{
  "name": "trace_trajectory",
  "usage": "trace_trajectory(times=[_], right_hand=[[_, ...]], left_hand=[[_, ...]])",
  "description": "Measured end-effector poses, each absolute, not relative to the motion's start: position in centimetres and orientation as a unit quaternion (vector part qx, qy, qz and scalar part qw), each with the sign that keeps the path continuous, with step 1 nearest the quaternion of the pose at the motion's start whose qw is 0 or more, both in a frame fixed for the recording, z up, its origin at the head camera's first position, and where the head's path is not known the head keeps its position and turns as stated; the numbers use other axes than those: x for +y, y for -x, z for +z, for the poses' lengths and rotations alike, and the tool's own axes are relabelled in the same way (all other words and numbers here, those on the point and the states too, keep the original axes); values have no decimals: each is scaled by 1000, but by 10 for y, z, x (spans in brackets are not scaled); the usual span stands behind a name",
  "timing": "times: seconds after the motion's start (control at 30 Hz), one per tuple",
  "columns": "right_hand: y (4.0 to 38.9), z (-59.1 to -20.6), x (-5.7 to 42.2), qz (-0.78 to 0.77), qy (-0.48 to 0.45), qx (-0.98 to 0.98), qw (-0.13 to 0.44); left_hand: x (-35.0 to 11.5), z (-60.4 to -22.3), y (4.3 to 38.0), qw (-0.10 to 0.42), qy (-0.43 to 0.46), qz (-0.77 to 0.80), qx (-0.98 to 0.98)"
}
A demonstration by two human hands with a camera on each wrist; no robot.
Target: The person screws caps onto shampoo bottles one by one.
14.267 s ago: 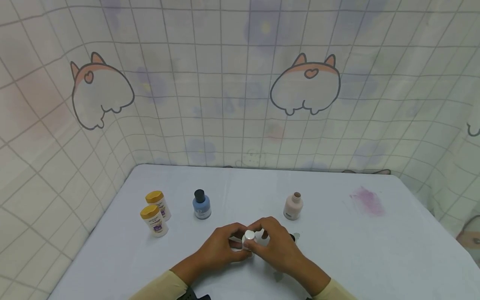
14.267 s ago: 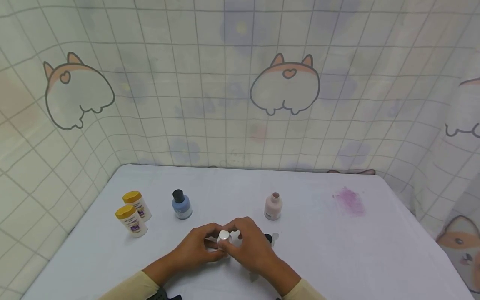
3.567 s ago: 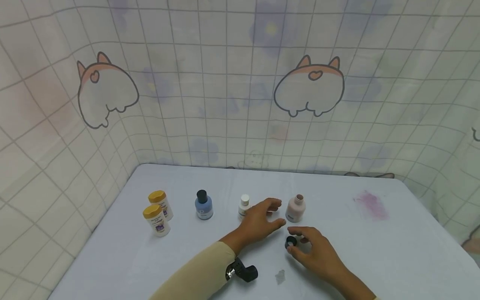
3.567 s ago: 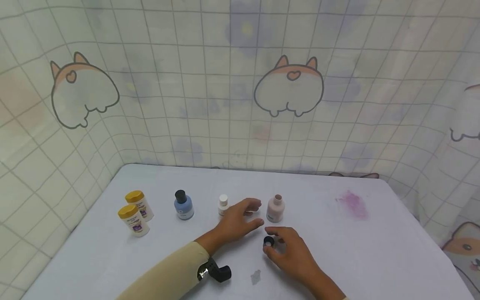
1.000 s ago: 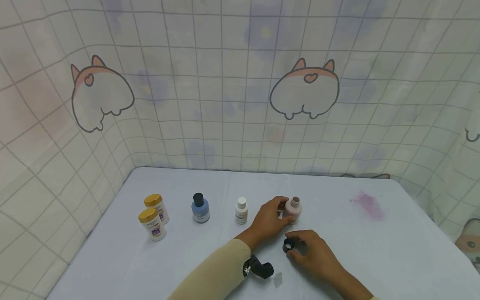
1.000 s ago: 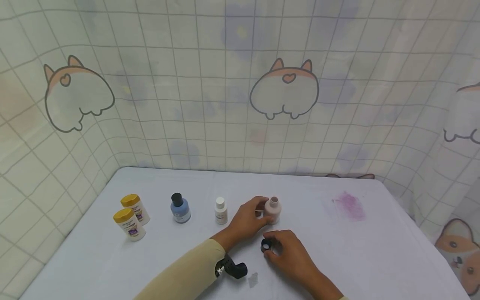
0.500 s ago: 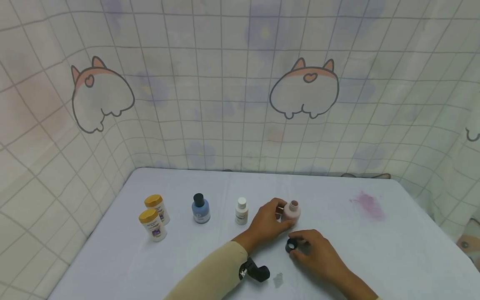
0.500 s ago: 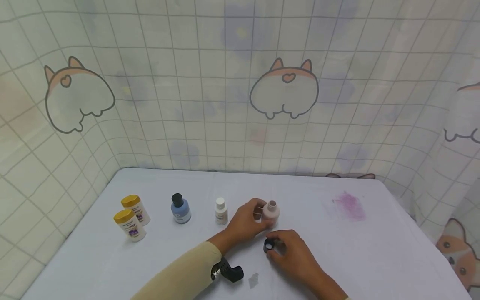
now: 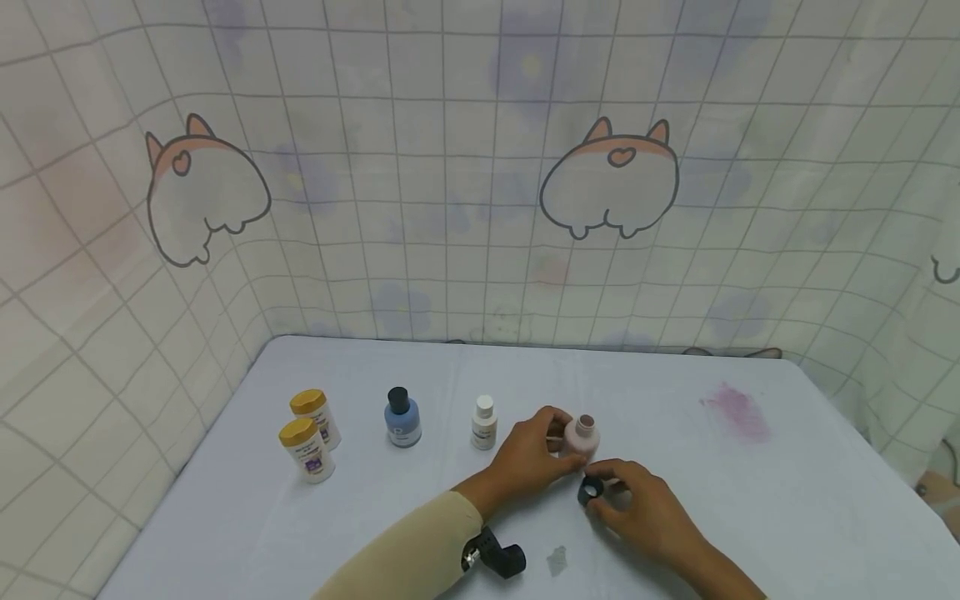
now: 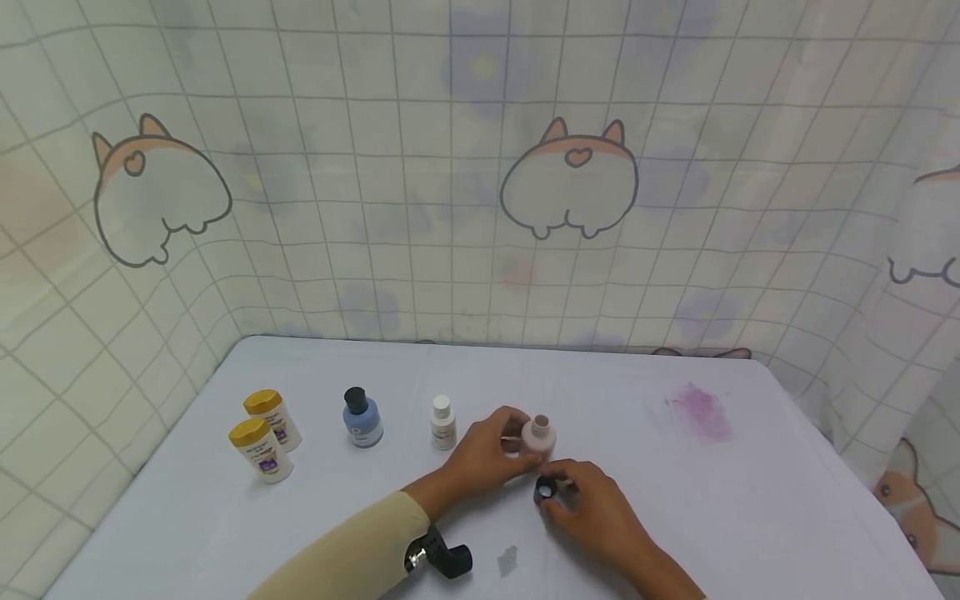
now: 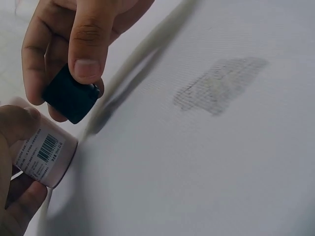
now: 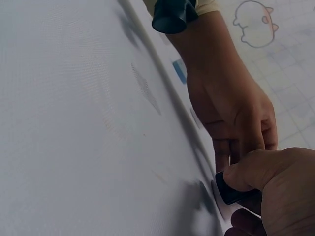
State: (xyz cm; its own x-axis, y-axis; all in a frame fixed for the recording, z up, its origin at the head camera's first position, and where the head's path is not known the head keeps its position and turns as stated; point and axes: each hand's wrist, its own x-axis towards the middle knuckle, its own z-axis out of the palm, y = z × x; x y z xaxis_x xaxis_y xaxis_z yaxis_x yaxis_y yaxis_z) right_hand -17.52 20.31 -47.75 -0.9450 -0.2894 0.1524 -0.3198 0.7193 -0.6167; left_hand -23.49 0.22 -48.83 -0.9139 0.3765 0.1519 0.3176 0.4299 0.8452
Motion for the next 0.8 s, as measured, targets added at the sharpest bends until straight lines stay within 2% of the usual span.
trace_trajectory(times=[0.4, 0.8], right_hand=[[176, -478, 210, 361, -237, -900, 53], [174, -475, 212, 365, -240, -898, 53]], left_hand=[[-9, -487, 221, 29, -242, 498, 832], [-24, -487, 203, 33, -255, 504, 825]])
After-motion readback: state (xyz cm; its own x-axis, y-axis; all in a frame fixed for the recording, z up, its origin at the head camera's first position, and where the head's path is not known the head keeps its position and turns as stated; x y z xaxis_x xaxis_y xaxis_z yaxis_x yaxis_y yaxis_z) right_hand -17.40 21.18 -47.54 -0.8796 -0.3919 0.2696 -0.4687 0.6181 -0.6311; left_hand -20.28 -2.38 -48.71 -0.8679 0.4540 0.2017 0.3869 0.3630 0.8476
